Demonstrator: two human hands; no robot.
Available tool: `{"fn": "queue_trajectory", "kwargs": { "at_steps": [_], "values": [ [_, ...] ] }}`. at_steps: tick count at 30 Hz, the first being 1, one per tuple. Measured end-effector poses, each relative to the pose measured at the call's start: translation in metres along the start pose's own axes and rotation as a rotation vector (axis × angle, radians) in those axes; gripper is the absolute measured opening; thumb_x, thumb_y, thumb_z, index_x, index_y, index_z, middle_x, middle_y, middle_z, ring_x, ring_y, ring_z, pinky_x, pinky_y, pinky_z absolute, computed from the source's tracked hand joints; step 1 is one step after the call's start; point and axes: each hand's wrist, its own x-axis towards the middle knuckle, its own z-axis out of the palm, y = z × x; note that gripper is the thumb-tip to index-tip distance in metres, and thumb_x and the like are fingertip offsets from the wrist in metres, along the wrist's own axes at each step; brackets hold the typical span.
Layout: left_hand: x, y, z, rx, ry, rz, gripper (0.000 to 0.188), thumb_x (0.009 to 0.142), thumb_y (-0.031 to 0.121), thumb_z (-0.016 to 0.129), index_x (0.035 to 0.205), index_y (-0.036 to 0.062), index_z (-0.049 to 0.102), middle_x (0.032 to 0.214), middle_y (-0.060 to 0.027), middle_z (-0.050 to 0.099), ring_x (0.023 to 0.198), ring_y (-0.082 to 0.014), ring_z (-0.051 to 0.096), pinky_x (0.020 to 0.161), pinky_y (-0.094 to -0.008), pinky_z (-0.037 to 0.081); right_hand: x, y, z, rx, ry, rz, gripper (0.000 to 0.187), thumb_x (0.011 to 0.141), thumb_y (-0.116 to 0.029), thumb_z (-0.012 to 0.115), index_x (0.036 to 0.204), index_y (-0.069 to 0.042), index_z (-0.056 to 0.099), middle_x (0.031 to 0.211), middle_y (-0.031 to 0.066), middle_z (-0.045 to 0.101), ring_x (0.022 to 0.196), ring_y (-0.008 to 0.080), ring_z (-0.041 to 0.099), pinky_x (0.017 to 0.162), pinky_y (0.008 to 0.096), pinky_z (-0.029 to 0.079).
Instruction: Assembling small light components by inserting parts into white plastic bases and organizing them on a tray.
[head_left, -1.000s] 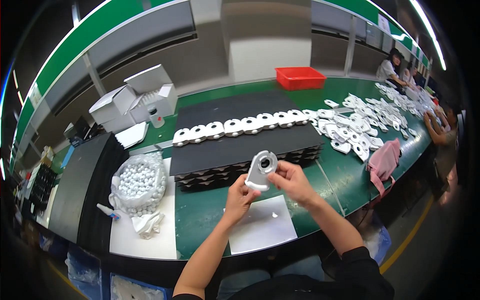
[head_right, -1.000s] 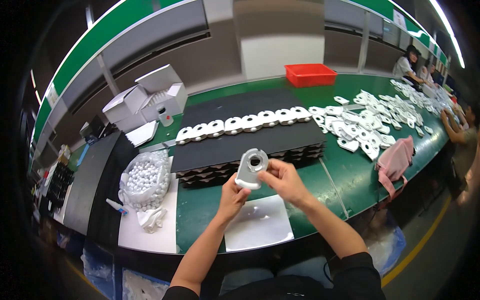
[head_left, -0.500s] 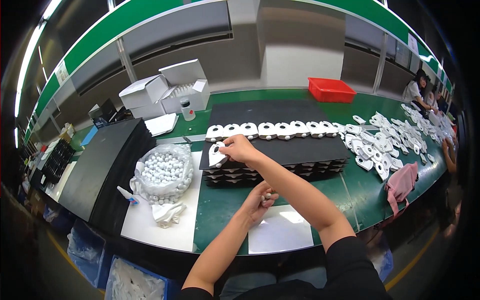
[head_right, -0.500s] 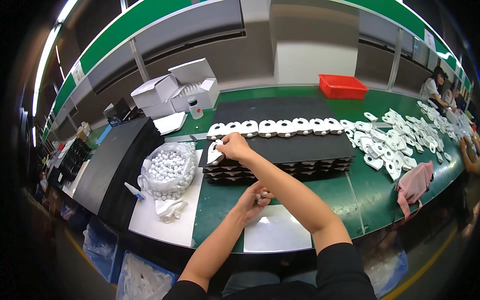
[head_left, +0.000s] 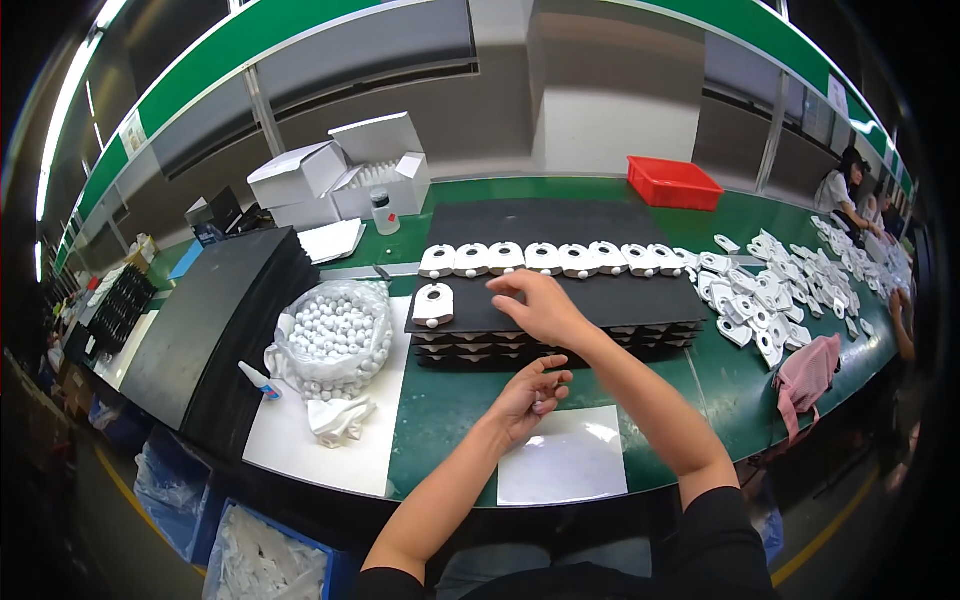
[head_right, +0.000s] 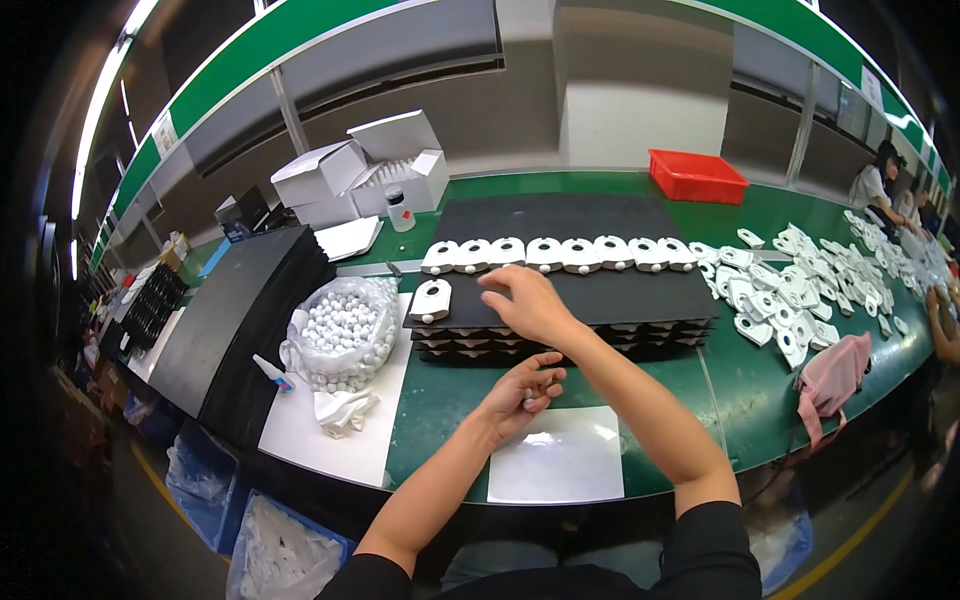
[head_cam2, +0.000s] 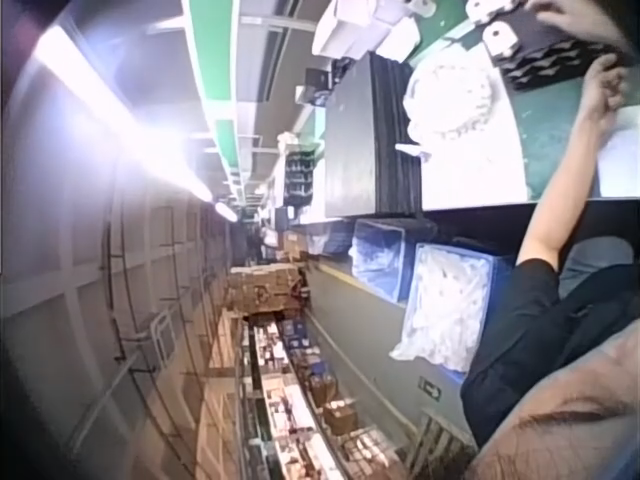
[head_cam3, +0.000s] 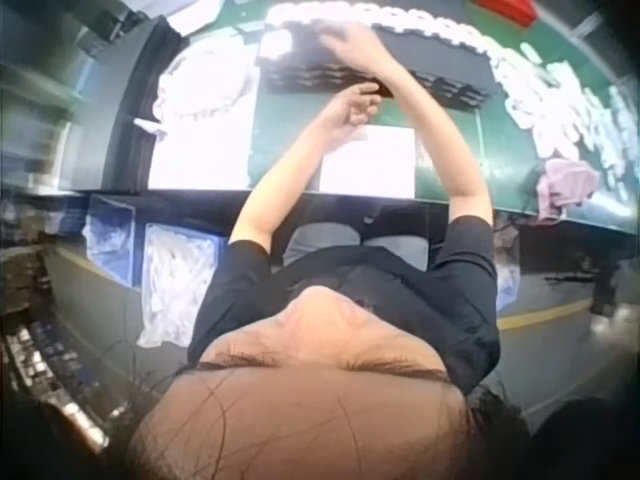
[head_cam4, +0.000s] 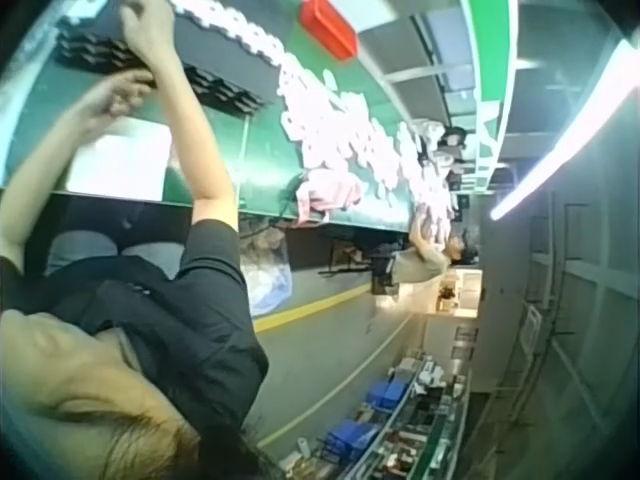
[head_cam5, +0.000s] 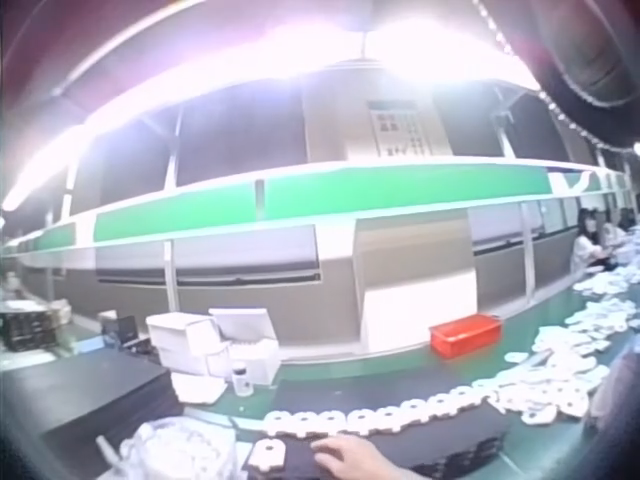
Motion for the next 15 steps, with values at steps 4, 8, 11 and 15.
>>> {"fn": "queue_trajectory", "kwargs": {
  "at_steps": [4,8,11,15],
  "values": [
    [-0.002,0.001,-0.002,0.061,0.019,0.049,0.024,0.088,0.015,0.046,0.11,0.0054,0.043,0.081,-0.0022,0.048,0.058,-0.0068,0.04,0.037,-0.0153,0.025,-0.043,0.01,-0.047,-0.208,0.208,-0.11,0.024,0.075,-0.009,0.059,0.098,-0.004,0.058,0.097,0.0124,0.058,0.097,0.0276,0.05,0.086,0.0346,0.039],
    [-0.001,0.002,-0.001,0.052,0.042,0.098,0.021,0.09,0.021,0.044,0.106,0.0078,0.045,0.074,0.0007,0.043,0.052,-0.0054,0.032,0.037,-0.0158,0.022,-0.088,0.043,-0.1,-0.426,0.5,-0.025,0.023,0.074,-0.007,0.058,0.097,-0.003,0.058,0.1,0.0126,0.057,0.098,0.0283,0.05,0.086,0.0346,0.038],
    [-0.003,0.002,0.005,0.112,0.163,0.294,0.025,0.09,0.03,0.043,0.096,0.0062,0.046,0.062,0.003,0.035,0.046,-0.0042,0.028,0.035,-0.0169,0.02,-0.126,0.069,-0.12,-0.586,0.634,0.101,0.028,0.077,-0.009,0.055,0.104,-0.002,0.055,0.108,0.0134,0.052,0.104,0.0285,0.045,0.092,0.0356,0.032],
    [-0.003,0.011,0.0,0.123,0.348,0.48,0.03,0.09,0.035,0.042,0.089,0.0048,0.048,0.055,0.0046,0.029,0.042,-0.0038,0.025,0.034,-0.0176,0.019,-0.155,0.096,-0.128,-0.613,0.715,0.206,0.032,0.083,-0.015,0.051,0.112,-0.001,0.051,0.116,0.015,0.048,0.109,0.029,0.042,0.094,0.0353,0.03]
  ]
}}
